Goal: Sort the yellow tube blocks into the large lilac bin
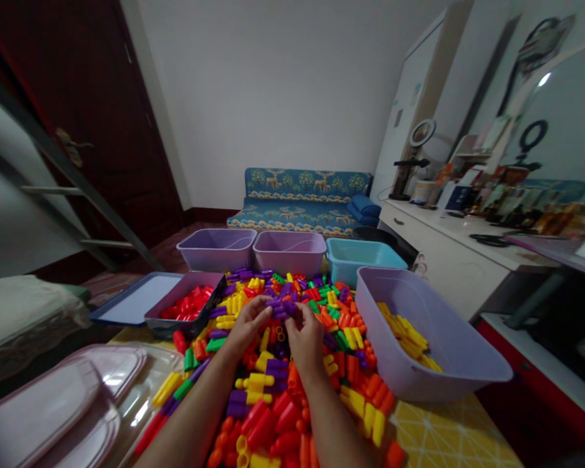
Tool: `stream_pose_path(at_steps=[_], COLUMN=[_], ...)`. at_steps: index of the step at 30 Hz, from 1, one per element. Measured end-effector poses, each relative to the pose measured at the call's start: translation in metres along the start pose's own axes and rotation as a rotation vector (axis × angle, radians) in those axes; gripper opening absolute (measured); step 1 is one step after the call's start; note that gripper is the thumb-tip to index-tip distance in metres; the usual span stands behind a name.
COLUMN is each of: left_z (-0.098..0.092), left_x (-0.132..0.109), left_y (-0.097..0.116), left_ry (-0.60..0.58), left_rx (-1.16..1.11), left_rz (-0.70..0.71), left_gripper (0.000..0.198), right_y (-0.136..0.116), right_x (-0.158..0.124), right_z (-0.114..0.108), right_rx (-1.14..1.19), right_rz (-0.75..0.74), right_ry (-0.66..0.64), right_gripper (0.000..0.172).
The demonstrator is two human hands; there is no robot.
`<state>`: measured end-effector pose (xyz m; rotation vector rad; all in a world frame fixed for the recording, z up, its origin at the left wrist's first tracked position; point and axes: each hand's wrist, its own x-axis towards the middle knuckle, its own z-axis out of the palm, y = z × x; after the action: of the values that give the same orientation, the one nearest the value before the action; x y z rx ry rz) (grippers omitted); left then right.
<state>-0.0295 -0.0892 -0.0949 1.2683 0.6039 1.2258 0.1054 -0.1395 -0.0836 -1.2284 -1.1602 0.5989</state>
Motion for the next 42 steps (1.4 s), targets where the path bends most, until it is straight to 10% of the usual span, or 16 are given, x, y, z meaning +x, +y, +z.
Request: stream_pose_path(at_steps=[6, 13, 20, 42], left_z=[0.001, -0.002, 0.005, 0.001], left_x=[-0.003, 0.005, -0.002, 0.002], left_y=[0.001, 0.001, 0.002, -0.003], left_ry=[-0.055, 0.256, 0.001, 0.155], left_rx=[0.166, -0.062, 0.010, 0.293], left_rz=[-0.033, 0.023, -0.028, 0.040], left_gripper=[0.030, 0.040, 0.032, 0.037], right_y=[-0.001, -0.003, -0.006, 0.002], right_x=[0.001, -0.001, -0.002, -0.001], right_z=[-0.003, -0.002, 0.000, -0.002], right_rx=[0.036, 0.051, 0.027, -0.066], right_rz=[0.020, 0.036, 0.018, -0.014], right_ry=[0.061, 0.042, -0.003, -0.039], right_gripper=[0.039, 0.041, 0.038, 0.037])
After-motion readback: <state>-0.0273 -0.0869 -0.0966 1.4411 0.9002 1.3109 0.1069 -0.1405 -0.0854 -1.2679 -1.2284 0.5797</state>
